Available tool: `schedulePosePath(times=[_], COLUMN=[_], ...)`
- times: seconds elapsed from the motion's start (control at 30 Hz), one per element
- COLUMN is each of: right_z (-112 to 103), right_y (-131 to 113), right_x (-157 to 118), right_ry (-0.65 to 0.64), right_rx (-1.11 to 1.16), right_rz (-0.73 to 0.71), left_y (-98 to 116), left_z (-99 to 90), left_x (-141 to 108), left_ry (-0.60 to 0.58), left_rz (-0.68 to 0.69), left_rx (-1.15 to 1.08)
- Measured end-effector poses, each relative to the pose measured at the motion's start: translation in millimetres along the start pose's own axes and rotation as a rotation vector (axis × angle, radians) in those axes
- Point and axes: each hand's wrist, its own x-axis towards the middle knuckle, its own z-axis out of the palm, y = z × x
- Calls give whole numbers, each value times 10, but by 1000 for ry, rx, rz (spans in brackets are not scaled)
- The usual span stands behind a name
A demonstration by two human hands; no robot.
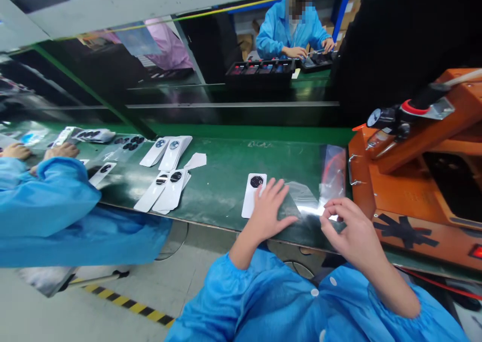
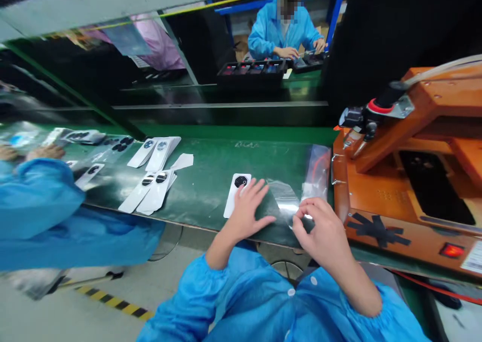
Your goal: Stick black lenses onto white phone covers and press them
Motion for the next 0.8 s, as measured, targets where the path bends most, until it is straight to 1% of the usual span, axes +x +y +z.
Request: schedulePosePath(times=[0.03,0.1,0.17,0.2,0.23,0.3,0.37,0.43,0.47,0.53,0.67,0.73,0.8], right_z=[46,152,280,351,425,572,697,783,808,832,847,881,939], right_y=[26,88,150,176,196,219,216,197,185,171,193,213,220], right_x=[31,100,187,238,291,398,493,567,595,634,630,589,534], right_ry=[-22,-58,-91,-110,-132,-177,-221,-246,-246,-235,-234,-233,-230], right_rx=[48,143,242,291,340,442,529,568,560,514,458,459,453], right_rz=[39,125,209,253,299,404,512,571,571,534,458,449,446], left_y=[-110,-330,-454,-455,-414,-237,-12,167,220,245,80,-6,-40], left_z=[-74,-191,-232,-220,-188,-77,66,200,253,323,349,354,381], left_x=[-126,-393,-634,-732,-810,-907,-936,-926,-918,-918,-998,-1038,-1051], left_ry=[28,8,-45,-58,-58,-28,7,36,48,67,142,165,177], left_rz=[-66,-160,-164,-150,-133,-111,-100,-97,-96,-81,-31,-14,-4], left_rx=[25,74,109,118,120,105,79,50,34,2,-8,21,45])
